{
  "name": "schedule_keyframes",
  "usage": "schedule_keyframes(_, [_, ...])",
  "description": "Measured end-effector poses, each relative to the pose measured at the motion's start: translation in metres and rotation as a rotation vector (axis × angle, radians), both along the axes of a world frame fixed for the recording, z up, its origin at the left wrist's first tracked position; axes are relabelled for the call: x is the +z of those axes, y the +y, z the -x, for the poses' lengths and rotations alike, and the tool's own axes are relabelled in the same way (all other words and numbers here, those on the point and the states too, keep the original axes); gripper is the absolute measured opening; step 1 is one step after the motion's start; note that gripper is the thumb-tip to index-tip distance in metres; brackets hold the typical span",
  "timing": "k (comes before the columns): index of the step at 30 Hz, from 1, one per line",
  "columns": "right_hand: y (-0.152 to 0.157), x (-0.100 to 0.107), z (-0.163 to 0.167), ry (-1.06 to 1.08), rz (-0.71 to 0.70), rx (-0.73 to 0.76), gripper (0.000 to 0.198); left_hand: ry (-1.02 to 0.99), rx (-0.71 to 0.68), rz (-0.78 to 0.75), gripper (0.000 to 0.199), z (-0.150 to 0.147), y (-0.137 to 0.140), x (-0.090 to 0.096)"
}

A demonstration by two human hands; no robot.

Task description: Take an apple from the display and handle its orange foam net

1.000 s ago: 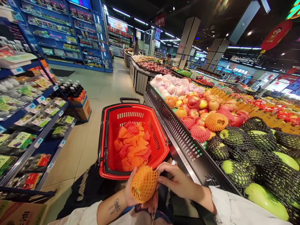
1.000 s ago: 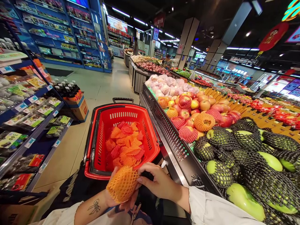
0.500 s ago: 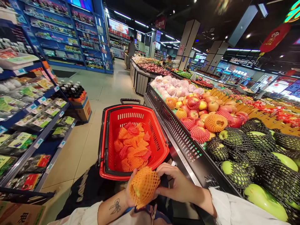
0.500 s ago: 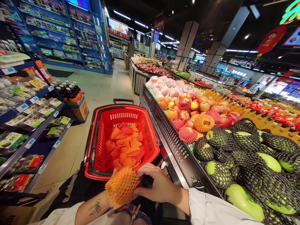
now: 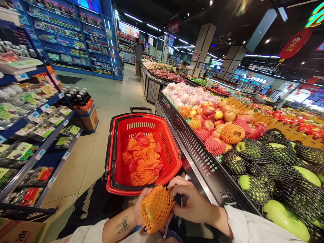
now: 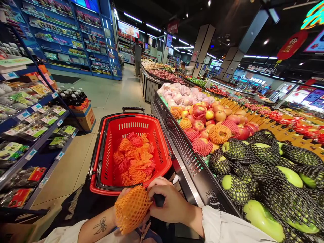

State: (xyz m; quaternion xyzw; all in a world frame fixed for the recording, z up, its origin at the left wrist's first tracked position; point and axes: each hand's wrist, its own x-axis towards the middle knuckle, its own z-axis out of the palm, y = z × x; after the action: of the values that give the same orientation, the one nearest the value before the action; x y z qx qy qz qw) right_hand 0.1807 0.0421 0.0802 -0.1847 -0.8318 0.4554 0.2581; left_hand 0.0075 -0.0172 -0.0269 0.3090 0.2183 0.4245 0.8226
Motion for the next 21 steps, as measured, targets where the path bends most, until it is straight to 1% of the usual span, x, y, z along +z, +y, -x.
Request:
schedule_keyframes(2, [0.001, 0.0, 0.001, -0.024, -0.028, -0.071, 0.022, -0.163, -0.035, 0.079, 0.078, 0.006, 0.0, -0.011])
schedule_keyframes(3, [0.003, -0.001, 0.001, -0.049, -0.048, -0.126, 0.019, -0.223, -0.031, 0.12, 0.074, 0.011, 0.002, -0.015])
schedule_keyframes(4, [0.004, -0.002, 0.001, -0.081, -0.075, -0.187, 0.016, -0.218, -0.001, 0.124, 0.071, 0.017, 0.006, -0.015])
schedule_keyframes(5, [0.006, -0.003, 0.001, -0.114, -0.11, -0.247, 0.012, -0.174, 0.036, 0.107, 0.07, 0.025, 0.011, -0.01])
schedule_keyframes(6, [0.008, -0.005, 0.001, -0.146, -0.151, -0.301, 0.01, -0.104, 0.063, 0.071, 0.069, 0.032, 0.018, 0.0])
schedule_keyframes(7, [0.009, -0.008, 0.0, -0.179, -0.199, -0.346, 0.01, -0.016, 0.094, 0.016, 0.069, 0.04, 0.027, 0.014])
schedule_keyframes(9, [0.009, -0.012, -0.001, -0.263, -0.296, -0.392, 0.018, 0.193, 0.148, -0.116, 0.068, 0.054, 0.049, 0.055])
schedule_keyframes(10, [0.009, -0.014, -0.002, -0.32, -0.339, -0.389, 0.025, 0.298, 0.213, -0.174, 0.064, 0.058, 0.063, 0.078])
schedule_keyframes(12, [0.008, -0.017, -0.004, -0.461, -0.437, -0.327, 0.036, 0.471, 0.367, -0.357, 0.059, 0.064, 0.095, 0.123])
schedule_keyframes(13, [0.007, -0.018, -0.005, -0.53, -0.505, -0.27, 0.04, 0.538, 0.437, -0.448, 0.057, 0.064, 0.114, 0.141])
schedule_keyframes(14, [0.008, -0.019, -0.005, -0.589, -0.591, -0.198, 0.044, 0.566, 0.508, -0.541, 0.056, 0.063, 0.135, 0.156])
schedule_keyframes(15, [0.009, -0.02, -0.006, -0.636, -0.692, -0.116, 0.047, 0.571, 0.579, -0.62, 0.058, 0.06, 0.157, 0.165])
schedule_keyframes(16, [0.011, -0.021, -0.007, -0.67, -0.796, -0.024, 0.049, 0.575, 0.643, -0.679, 0.061, 0.057, 0.18, 0.171])
schedule_keyframes(18, [0.016, -0.024, -0.01, -0.727, -0.945, 0.157, 0.045, 0.621, 0.761, -0.77, 0.062, 0.05, 0.226, 0.171])
schedule_keyframes(20, [0.023, -0.027, -0.012, -0.795, -0.987, 0.278, 0.036, 0.73, 0.843, -0.847, 0.058, 0.041, 0.268, 0.163])
schedule_keyframes(21, [0.027, -0.028, -0.014, -0.829, -0.985, 0.303, 0.032, 0.816, 0.892, -0.89, 0.056, 0.035, 0.285, 0.158])
